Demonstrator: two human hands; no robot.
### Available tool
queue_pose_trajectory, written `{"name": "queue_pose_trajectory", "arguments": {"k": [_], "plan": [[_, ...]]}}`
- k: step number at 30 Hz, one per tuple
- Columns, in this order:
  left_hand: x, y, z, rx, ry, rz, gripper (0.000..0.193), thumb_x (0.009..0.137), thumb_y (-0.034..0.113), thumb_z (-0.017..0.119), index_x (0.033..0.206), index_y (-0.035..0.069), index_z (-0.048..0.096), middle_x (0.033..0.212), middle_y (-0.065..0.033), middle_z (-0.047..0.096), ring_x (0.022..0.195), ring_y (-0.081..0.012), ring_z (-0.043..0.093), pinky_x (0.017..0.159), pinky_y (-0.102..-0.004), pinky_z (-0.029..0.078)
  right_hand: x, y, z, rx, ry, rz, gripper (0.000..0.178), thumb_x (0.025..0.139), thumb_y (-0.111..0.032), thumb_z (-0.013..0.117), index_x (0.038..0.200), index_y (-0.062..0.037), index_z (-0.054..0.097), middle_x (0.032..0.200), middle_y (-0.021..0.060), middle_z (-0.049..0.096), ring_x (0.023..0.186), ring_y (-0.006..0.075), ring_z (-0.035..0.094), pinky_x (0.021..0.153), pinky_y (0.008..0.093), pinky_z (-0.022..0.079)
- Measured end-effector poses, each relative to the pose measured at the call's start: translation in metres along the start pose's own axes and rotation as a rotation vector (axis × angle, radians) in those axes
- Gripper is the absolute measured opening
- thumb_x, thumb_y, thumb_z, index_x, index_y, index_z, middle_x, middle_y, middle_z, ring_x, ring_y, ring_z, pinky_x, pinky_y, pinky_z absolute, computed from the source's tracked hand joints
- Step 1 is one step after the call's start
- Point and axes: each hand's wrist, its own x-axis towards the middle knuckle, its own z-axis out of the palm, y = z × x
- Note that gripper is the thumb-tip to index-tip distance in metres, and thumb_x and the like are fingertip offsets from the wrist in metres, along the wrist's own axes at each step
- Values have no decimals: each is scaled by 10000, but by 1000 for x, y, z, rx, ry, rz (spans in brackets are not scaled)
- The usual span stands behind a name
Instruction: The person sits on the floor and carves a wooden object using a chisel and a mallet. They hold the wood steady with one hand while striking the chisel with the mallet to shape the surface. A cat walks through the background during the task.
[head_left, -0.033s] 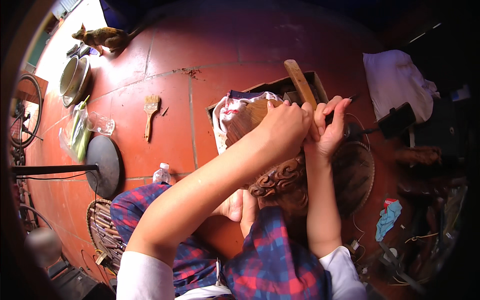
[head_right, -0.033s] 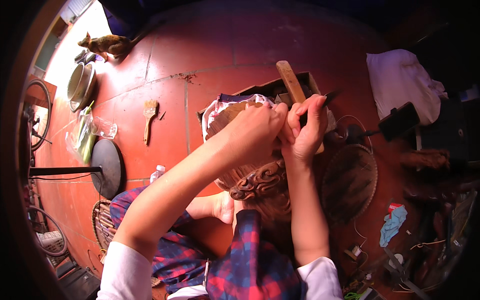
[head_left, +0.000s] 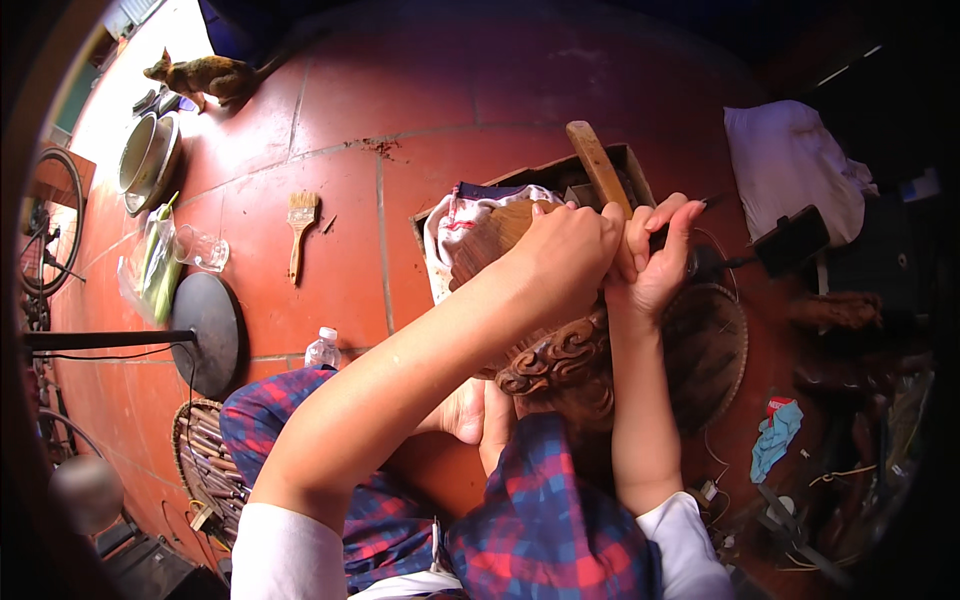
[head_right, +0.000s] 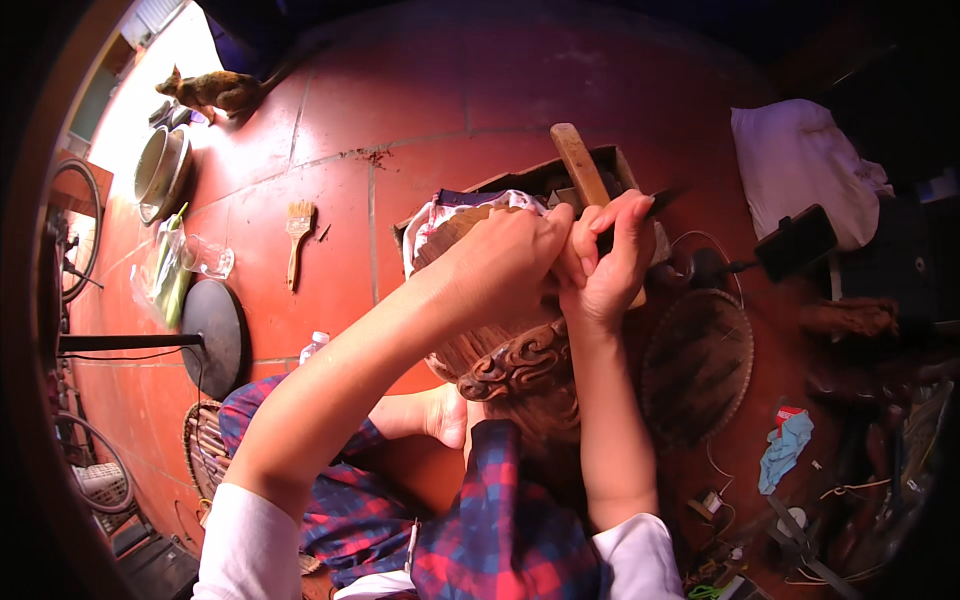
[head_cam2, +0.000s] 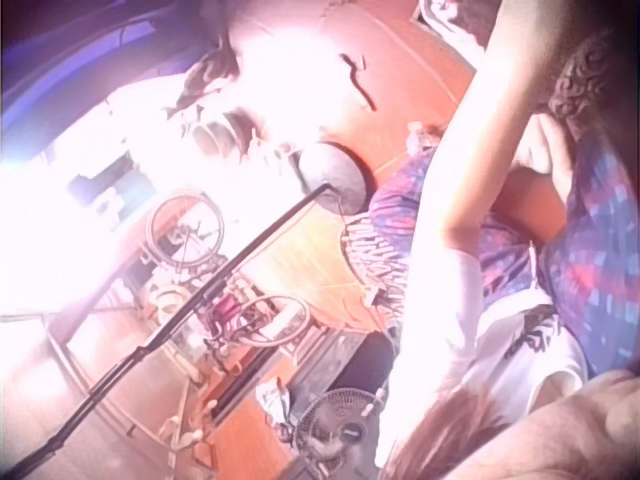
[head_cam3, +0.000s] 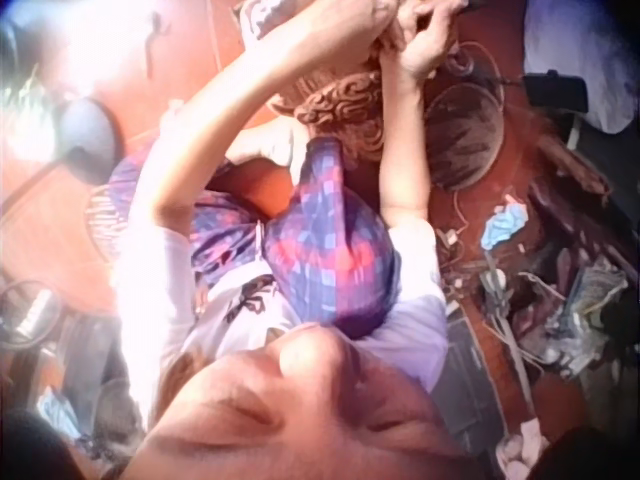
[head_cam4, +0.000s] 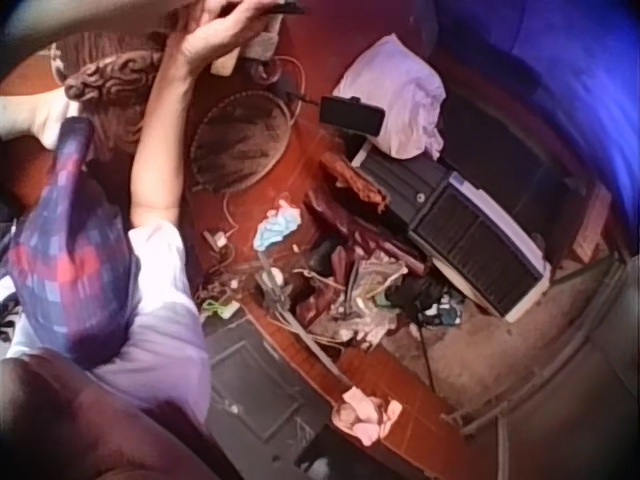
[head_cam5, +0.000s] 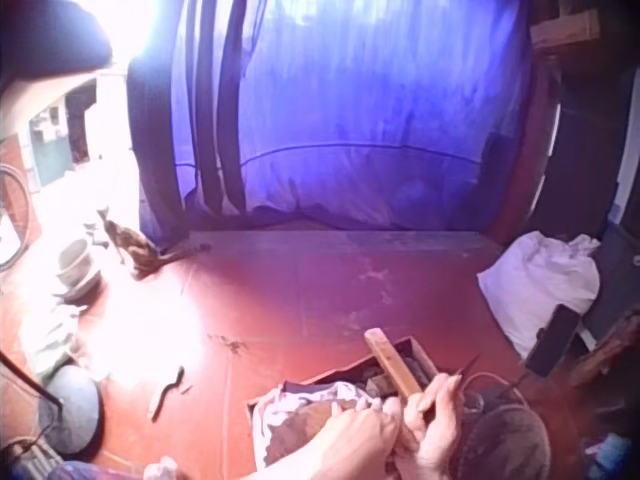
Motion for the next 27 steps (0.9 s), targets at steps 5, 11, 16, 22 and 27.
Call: {"name": "queue_pose_trajectory", "arguments": {"k": [5, 11, 16, 22, 27], "plan": [[-16, -4, 22, 360, 494, 128, 547, 649, 247, 768, 1045, -41, 524, 1066, -244, 588, 1054, -380, 562, 891, -484, 465, -9, -10, -3, -102, -112, 250, 375, 979, -400, 446, 753, -101, 430, 460, -19, 326, 317, 53, 216, 298, 215, 177], [-7, -1, 12, 182, 285, 22, 455, 584, 112, 762, 942, -14, 510, 979, -253, 631, 1033, -397, 584, 820, -535, 472, -6, -2, 0, -72, -106, -2, 415, 995, -445, 355, 751, -114, 409, 451, -24, 294, 317, 52, 189, 293, 216, 171], [-10, -6, 21, 285, 373, 56, 496, 633, 158, 756, 1027, -1, 501, 952, -220, 616, 946, -398, 589, 808, -489, 466, -8, -5, -2, -77, -129, 113, 419, 997, -452, 338, 760, -113, 406, 459, -18, 310, 326, 57, 199, 307, 220, 175], [-13, -4, 17, 234, 426, 142, 425, 623, 147, 765, 960, 15, 542, 909, -194, 627, 911, -386, 597, 783, -449, 478, -15, -16, -1, -62, -235, 109, 377, 977, -391, 456, 749, -93, 418, 460, -10, 340, 331, 53, 246, 320, 222, 184], [-11, -2, 6, 112, 302, 79, 441, 622, 182, 777, 972, 18, 564, 910, -185, 637, 894, -379, 608, 772, -423, 483, -7, -3, 3, -132, -110, 43, 413, 984, -443, 396, 749, -103, 406, 459, -17, 308, 327, 59, 211, 301, 220, 184]]}}
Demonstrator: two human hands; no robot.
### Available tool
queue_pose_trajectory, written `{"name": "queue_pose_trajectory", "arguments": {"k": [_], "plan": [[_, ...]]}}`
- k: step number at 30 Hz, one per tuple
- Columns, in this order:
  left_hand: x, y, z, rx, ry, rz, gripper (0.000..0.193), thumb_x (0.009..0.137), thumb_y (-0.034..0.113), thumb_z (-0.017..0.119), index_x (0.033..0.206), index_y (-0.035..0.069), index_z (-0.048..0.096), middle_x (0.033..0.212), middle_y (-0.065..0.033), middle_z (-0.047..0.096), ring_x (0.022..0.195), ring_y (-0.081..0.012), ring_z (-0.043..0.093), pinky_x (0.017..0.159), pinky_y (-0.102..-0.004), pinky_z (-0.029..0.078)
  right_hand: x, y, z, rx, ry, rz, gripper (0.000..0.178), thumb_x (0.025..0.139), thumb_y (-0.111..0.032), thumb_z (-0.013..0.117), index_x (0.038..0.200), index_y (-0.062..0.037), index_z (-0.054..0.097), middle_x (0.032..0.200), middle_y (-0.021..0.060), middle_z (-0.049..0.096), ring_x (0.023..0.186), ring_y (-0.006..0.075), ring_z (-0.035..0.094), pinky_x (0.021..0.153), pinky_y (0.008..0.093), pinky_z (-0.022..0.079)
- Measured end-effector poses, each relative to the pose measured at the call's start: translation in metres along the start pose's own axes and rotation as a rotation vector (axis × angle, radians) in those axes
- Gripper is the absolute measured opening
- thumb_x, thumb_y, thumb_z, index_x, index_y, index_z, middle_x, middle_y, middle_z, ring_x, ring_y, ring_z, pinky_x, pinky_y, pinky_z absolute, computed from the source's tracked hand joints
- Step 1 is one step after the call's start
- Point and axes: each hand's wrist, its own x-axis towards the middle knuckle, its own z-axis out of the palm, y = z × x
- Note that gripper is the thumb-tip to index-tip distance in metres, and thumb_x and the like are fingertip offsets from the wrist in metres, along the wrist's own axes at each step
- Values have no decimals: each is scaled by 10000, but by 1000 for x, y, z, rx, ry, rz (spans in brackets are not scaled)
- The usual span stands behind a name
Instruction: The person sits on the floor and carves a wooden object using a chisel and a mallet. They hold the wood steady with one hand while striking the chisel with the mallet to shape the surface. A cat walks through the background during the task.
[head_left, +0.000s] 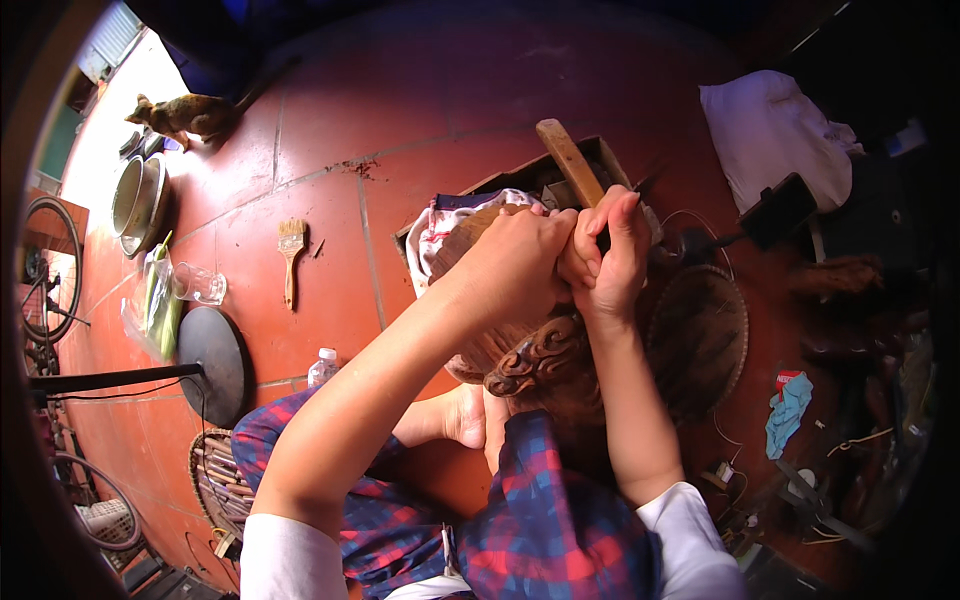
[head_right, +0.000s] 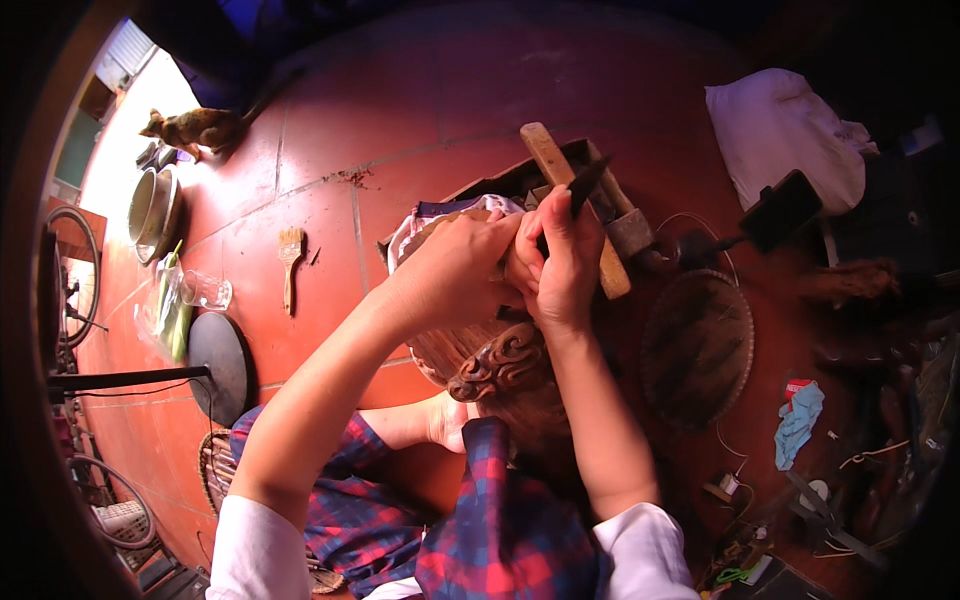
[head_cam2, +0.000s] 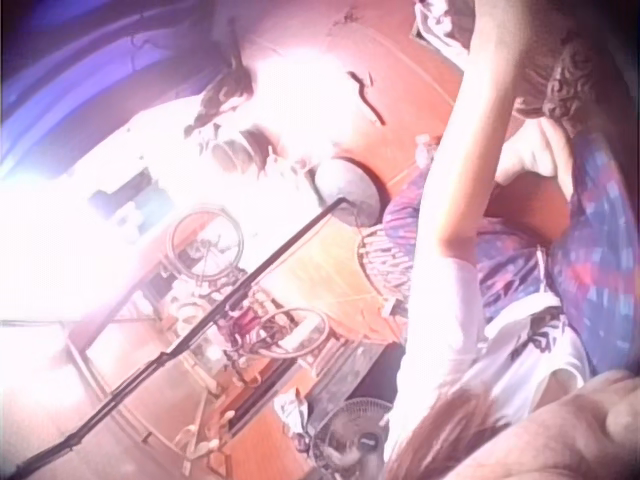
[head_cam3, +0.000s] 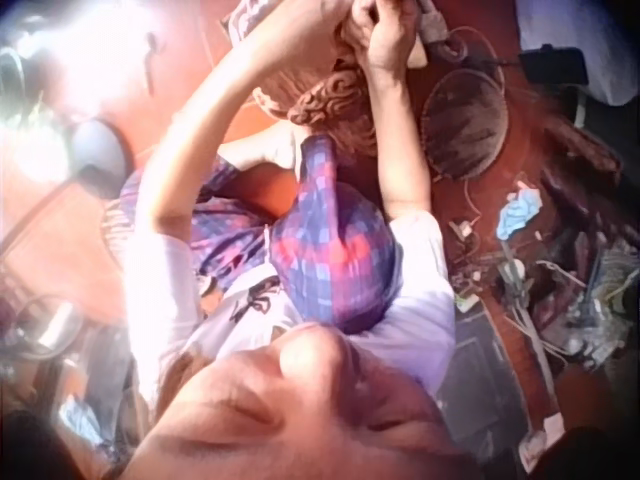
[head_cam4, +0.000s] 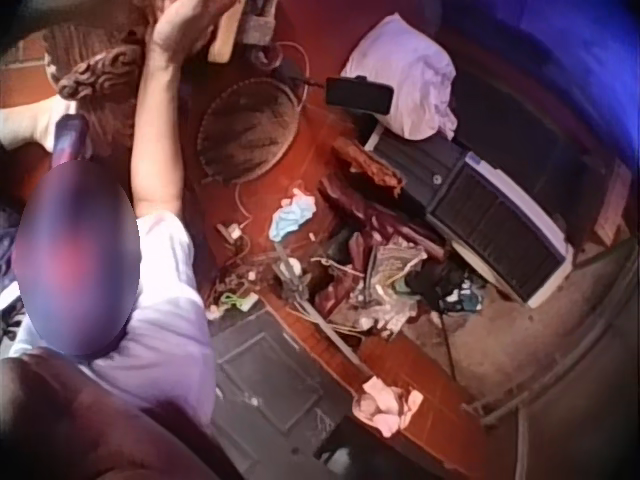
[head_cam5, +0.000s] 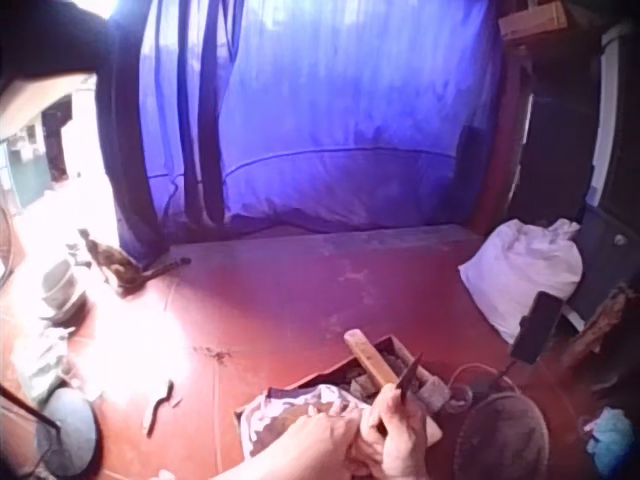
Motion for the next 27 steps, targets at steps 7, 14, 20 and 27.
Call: {"name": "queue_pose_trajectory", "arguments": {"k": [7, 14, 20, 27], "plan": [[-8, -2, 11, 99, 45, 19, 500, 616, 140, 760, 1046, 13, 538, 1017, -208, 616, 989, -392, 576, 873, -499, 448, -6, -3, -4, 117, -26, 150, 347, 988, -347, 451, 747, -98, 434, 470, -26, 337, 332, 41, 244, 317, 208, 181], [-11, -3, 19, 274, 136, 103, 525, 647, 170, 740, 1086, -13, 518, 1136, -230, 564, 1078, -391, 534, 892, -511, 433, -9, -5, -13, 212, -112, 141, 377, 980, -389, 444, 744, -96, 422, 453, -5, 326, 316, 53, 224, 304, 218, 174], [1, 7, -1, 140, -97, -32, 498, 652, 178, 766, 1046, 5, 515, 1053, -201, 586, 1063, -390, 541, 898, -496, 439, -5, -1, -4, 137, -35, -23, 394, 976, -413, 447, 756, -87, 424, 459, -5, 328, 334, 58, 244, 324, 227, 199], [-4, 1, -5, 7, -64, -34, 497, 614, 138, 776, 1026, 7, 531, 949, -201, 634, 922, -386, 605, 800, -429, 485, -1, 0, 3, 125, -23, 65, 376, 976, -387, 461, 750, -88, 431, 466, -10, 338, 334, 52, 244, 318, 218, 188]]}}
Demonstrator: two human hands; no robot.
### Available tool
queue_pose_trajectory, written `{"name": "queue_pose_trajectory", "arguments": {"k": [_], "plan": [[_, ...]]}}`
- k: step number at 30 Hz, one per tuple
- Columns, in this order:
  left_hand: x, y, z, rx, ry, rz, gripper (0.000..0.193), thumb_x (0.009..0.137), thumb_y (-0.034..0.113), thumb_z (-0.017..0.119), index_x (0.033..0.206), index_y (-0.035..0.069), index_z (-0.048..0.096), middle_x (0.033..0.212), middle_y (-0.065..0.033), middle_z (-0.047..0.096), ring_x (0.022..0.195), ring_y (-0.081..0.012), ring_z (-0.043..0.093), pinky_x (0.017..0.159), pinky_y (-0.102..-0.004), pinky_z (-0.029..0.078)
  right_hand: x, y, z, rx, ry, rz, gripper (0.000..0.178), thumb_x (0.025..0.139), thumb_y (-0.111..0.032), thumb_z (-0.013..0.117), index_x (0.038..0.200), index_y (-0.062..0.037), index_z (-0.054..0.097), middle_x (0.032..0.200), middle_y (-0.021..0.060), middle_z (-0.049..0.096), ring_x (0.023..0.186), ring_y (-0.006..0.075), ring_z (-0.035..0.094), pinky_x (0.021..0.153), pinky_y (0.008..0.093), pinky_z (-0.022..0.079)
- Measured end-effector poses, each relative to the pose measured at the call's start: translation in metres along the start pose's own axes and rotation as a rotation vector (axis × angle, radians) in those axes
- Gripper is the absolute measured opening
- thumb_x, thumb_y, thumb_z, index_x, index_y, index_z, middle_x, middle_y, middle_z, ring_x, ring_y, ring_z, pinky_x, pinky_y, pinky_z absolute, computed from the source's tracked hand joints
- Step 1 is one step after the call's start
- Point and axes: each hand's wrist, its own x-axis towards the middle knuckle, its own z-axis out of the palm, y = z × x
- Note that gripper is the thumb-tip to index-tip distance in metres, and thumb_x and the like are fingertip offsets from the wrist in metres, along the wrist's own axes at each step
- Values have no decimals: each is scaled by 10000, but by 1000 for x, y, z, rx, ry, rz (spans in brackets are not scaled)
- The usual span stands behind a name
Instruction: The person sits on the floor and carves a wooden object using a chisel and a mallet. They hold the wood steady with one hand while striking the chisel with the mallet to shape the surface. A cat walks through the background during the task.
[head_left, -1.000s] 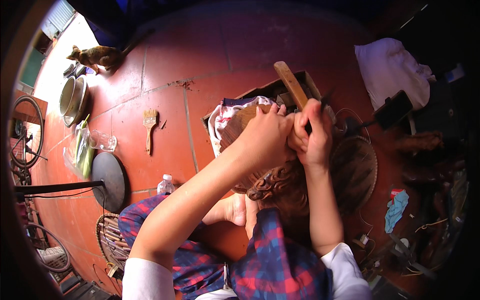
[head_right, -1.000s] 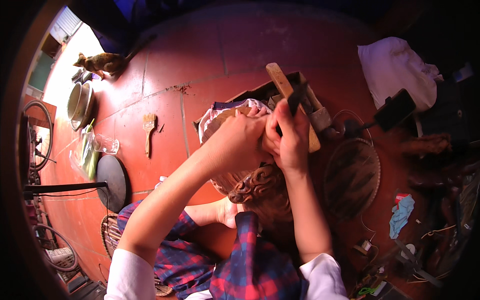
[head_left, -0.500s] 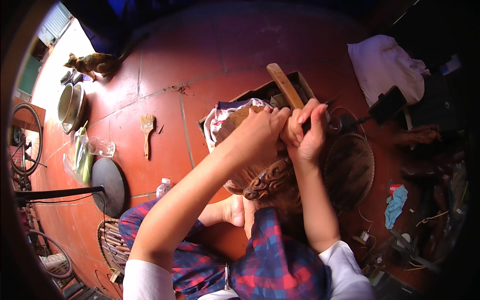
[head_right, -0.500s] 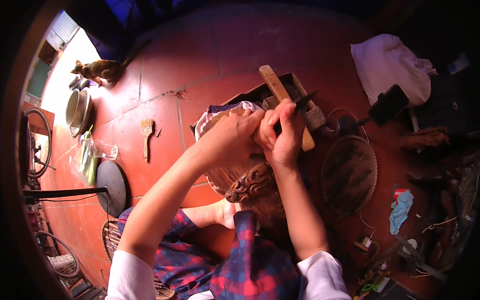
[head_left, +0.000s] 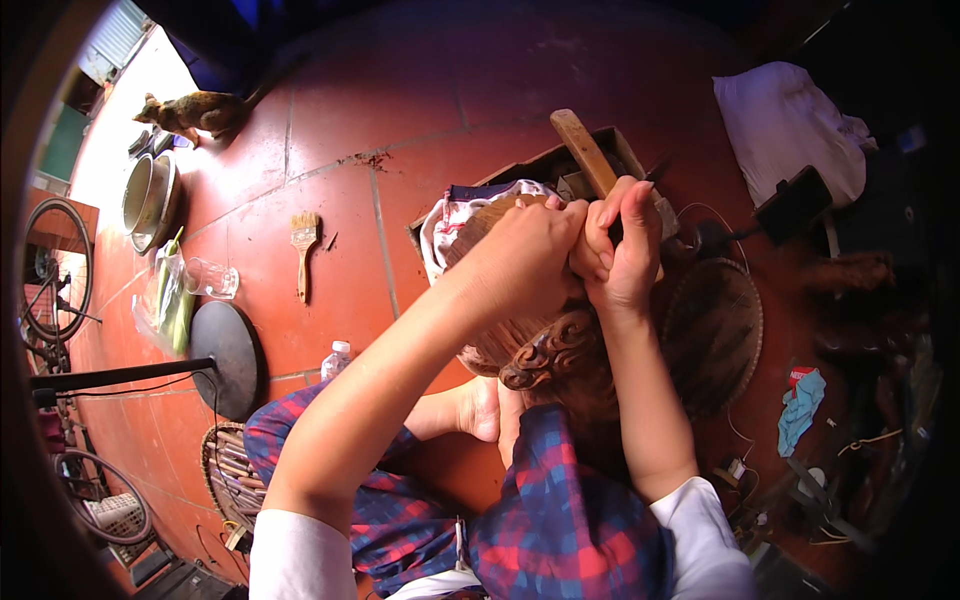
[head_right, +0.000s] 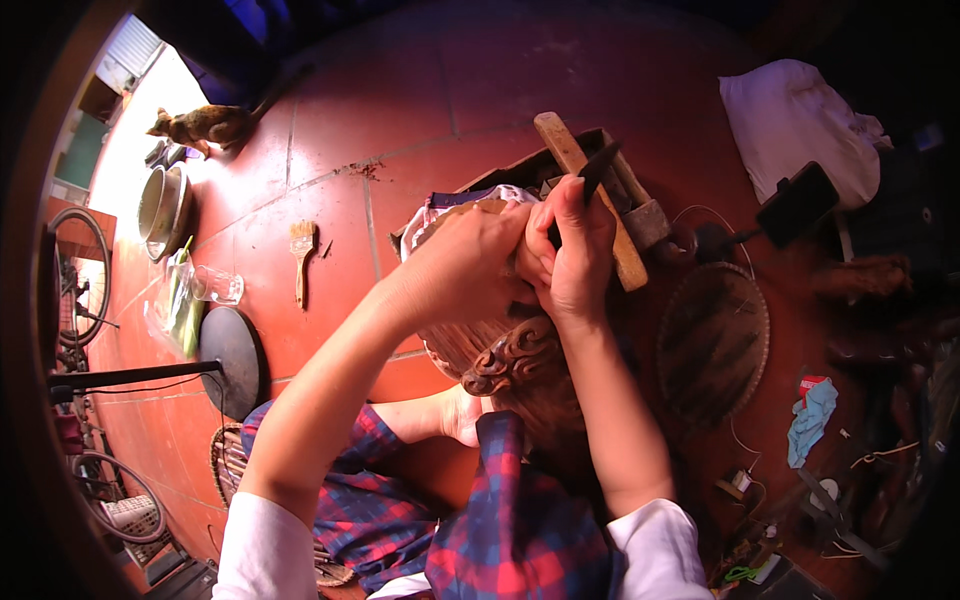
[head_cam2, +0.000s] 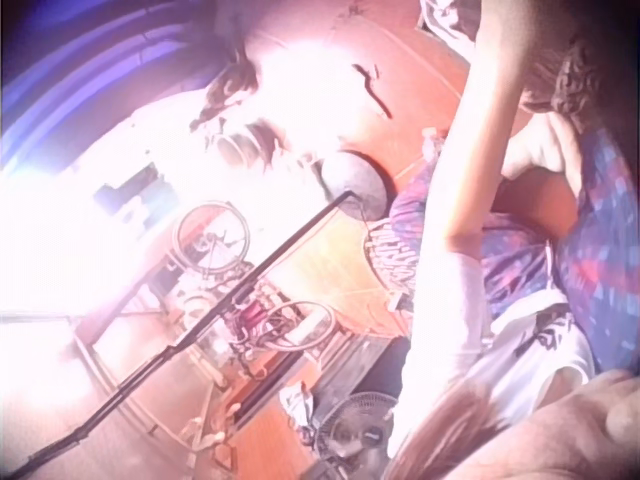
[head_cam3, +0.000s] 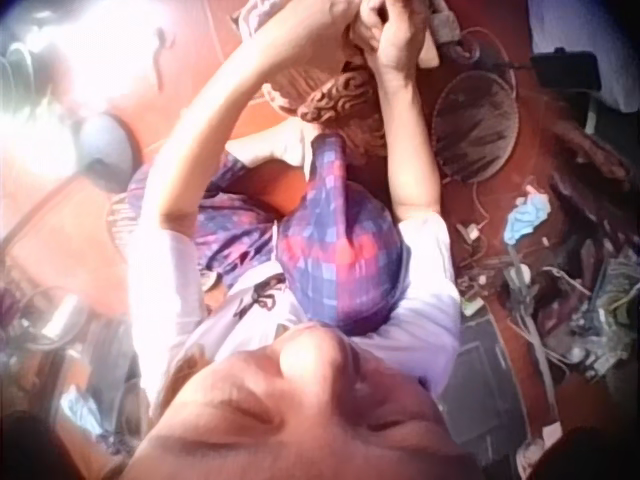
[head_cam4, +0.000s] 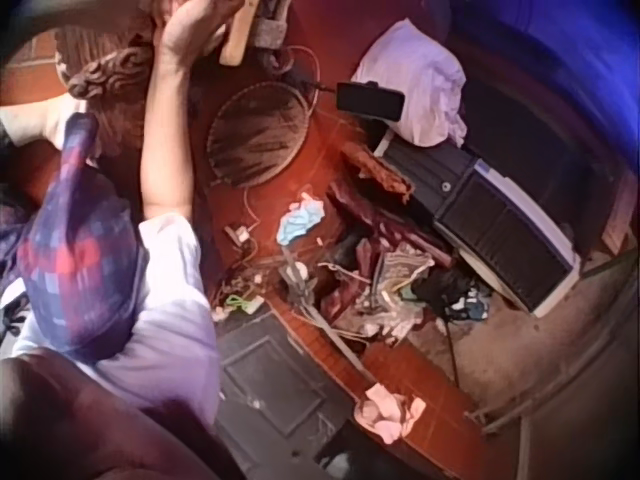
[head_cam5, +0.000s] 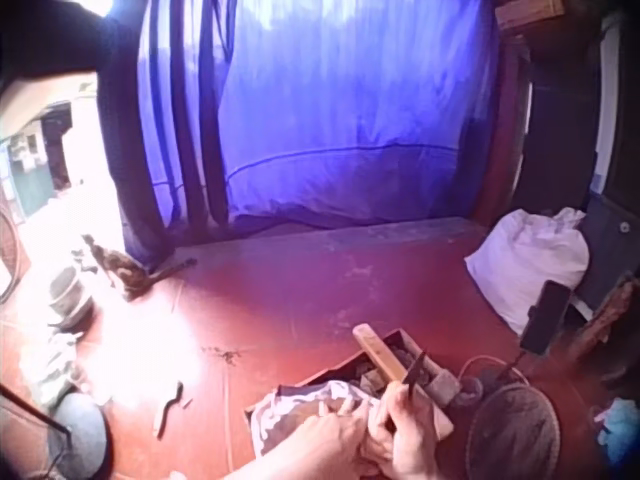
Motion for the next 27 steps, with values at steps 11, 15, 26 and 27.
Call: {"name": "queue_pose_trajectory", "arguments": {"k": [11, 15, 26, 27], "plan": [[-6, -8, -12, -175, -22, -89, 490, 626, 123, 744, 1036, -14, 514, 1045, -255, 595, 999, -445, 555, 913, -446, 435, 6, 7, 8, 34, -158, -86, 397, 970, -414, 456, 750, -83, 438, 459, 2, 333, 334, 69, 277, 316, 222, 201], [-20, -4, -2, -1, 105, -17, 525, 662, 234, 758, 1058, 10, 498, 1041, -233, 598, 1063, -460, 525, 990, -476, 386, 2, -8, 11, 110, -207, 142, 389, 976, -385, 458, 746, -72, 440, 457, 10, 358, 319, 79, 313, 310, 218, 256], [-10, 9, 15, 283, 128, -187, 481, 656, 215, 712, 1051, -17, 565, 1269, -348, 455, 1215, -532, 393, 1028, -583, 325, -2, -4, 4, -88, -41, 197, 317, 957, -246, 543, 706, -99, 418, 452, -36, 355, 311, 46, 295, 296, 216, 232], [-5, 6, 10, 257, 85, -197, 473, 648, 200, 713, 1043, -13, 563, 1249, -343, 472, 1198, -527, 413, 1027, -575, 333, 2, 1, 5, -66, 0, 180, 324, 960, -242, 537, 699, -101, 409, 453, -38, 350, 312, 45, 294, 296, 217, 229]]}}
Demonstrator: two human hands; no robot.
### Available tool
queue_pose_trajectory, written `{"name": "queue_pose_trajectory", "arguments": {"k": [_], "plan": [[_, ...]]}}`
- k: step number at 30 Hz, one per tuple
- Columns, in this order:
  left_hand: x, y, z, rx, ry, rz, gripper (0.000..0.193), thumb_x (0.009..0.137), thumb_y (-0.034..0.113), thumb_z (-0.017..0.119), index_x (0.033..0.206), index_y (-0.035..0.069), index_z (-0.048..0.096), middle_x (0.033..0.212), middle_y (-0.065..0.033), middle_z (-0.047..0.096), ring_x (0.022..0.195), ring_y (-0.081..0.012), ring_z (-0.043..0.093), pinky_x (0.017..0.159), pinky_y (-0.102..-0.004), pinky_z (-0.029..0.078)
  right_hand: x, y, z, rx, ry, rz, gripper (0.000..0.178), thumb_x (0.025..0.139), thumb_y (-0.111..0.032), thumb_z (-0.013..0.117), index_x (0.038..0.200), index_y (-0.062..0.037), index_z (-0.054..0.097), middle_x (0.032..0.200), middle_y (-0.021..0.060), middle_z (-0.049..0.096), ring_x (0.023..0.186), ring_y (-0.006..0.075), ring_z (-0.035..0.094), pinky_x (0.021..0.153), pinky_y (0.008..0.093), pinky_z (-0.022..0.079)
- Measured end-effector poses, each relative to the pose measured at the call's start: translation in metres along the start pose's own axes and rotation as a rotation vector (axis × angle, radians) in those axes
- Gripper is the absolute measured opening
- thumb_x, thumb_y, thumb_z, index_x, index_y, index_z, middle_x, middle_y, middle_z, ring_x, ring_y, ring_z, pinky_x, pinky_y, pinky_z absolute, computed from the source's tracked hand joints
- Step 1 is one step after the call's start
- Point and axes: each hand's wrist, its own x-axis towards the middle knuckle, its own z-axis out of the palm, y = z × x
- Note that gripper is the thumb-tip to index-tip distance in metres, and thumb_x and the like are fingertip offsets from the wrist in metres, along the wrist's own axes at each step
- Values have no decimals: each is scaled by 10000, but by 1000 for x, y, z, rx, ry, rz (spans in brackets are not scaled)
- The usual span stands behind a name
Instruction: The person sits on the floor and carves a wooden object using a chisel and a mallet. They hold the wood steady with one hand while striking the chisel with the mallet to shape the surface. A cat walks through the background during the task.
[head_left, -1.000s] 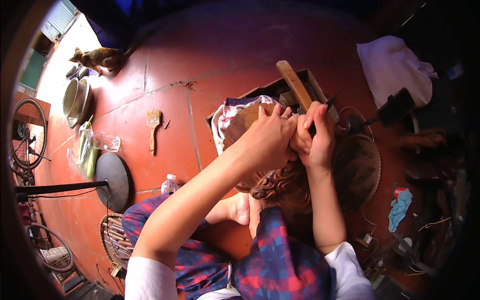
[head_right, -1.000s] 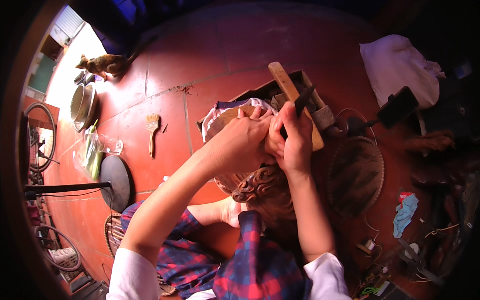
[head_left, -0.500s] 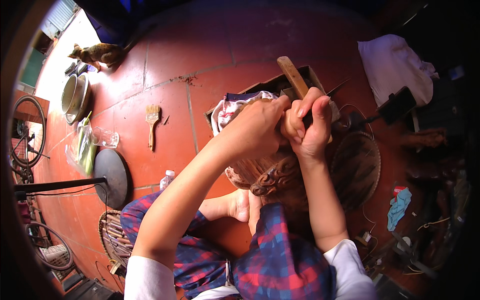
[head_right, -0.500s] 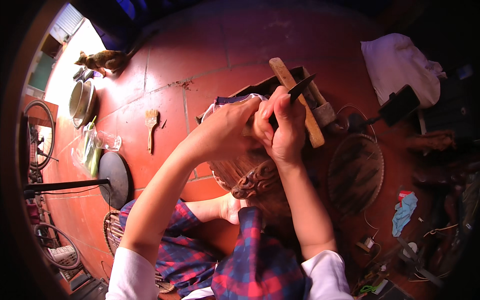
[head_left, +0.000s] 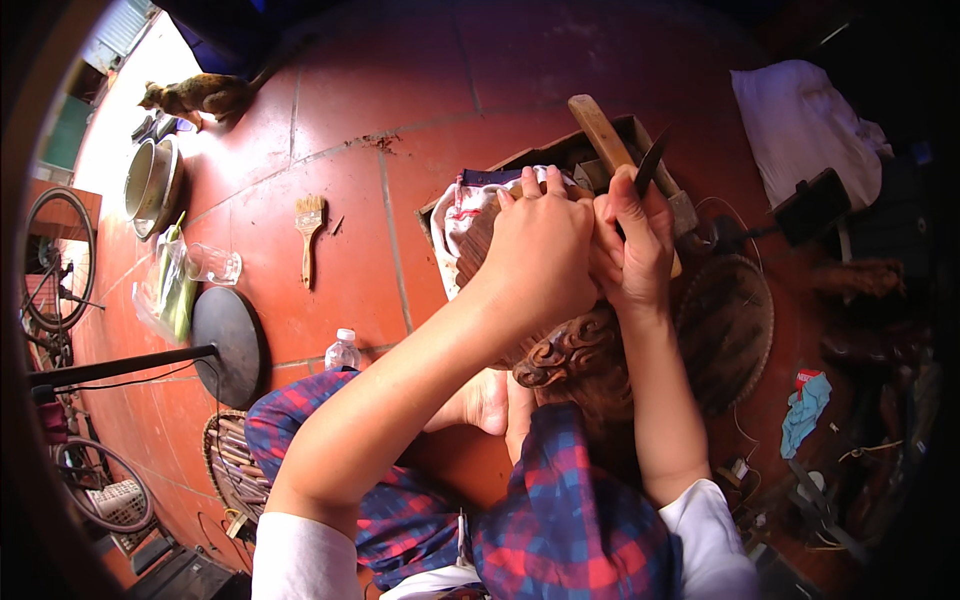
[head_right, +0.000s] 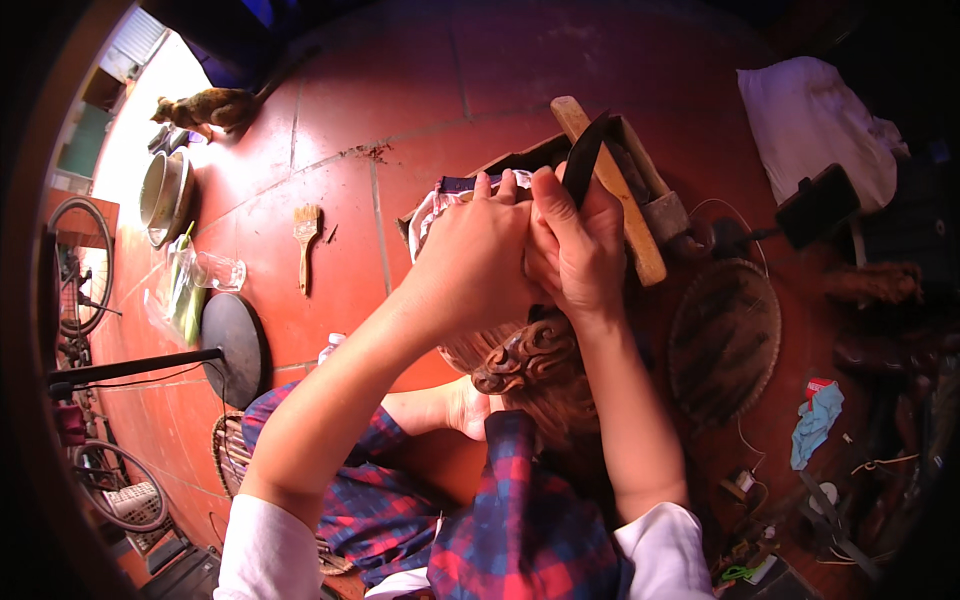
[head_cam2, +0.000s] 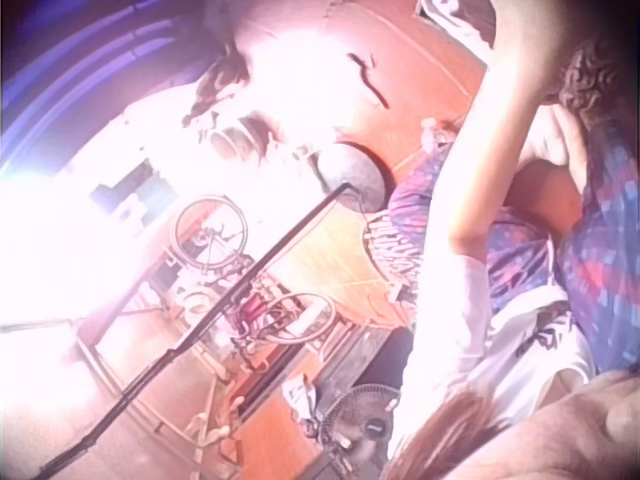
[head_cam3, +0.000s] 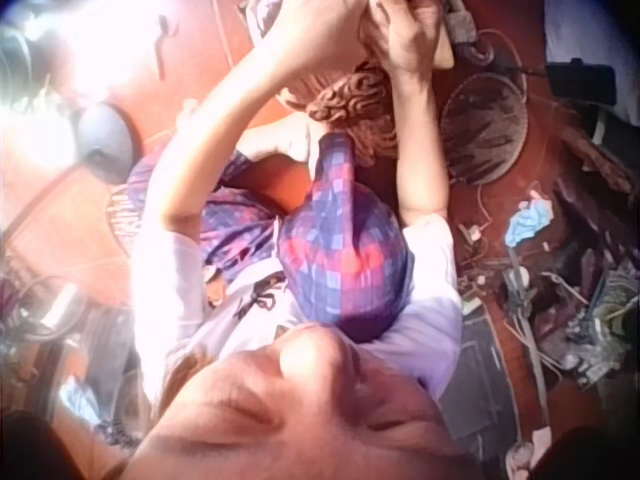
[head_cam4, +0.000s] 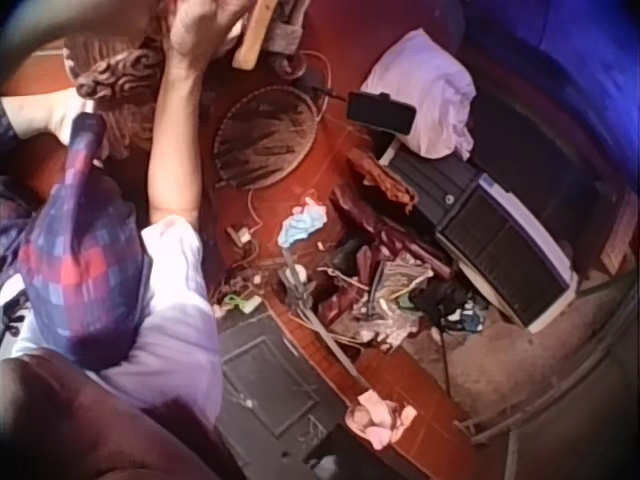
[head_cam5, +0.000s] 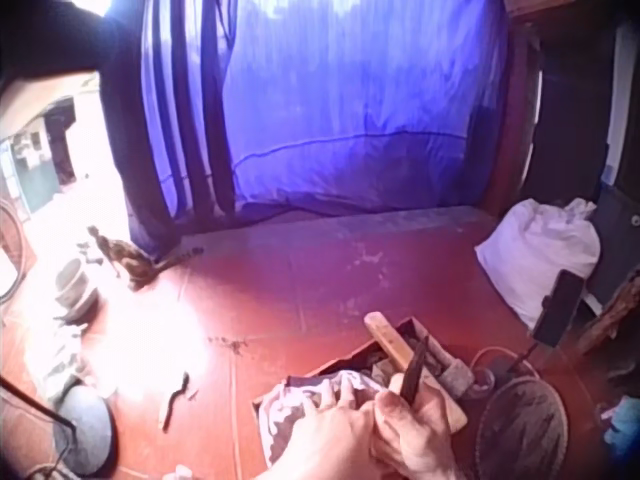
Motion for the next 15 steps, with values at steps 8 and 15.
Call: {"name": "queue_pose_trajectory", "arguments": {"k": [8, 15], "plan": [[-11, 0, 6, 68, 180, 49, 414, 631, 138, 708, 986, -4, 549, 1124, -341, 543, 1135, -509, 472, 992, -550, 384, -5, 1, -1, -68, -136, -89, 320, 996, -314, 429, 739, -124, 415, 440, -23, 332, 295, 54, 239, 284, 214, 185], [0, -19, 1, -165, 55, 123, 442, 623, 144, 708, 1016, -4, 571, 1049, -244, 587, 1053, -400, 548, 1010, -540, 374, 4, -5, 17, 51, -70, -76, 331, 947, -159, 547, 656, -119, 393, 449, -43, 345, 303, 27, 250, 288, 206, 175]]}}
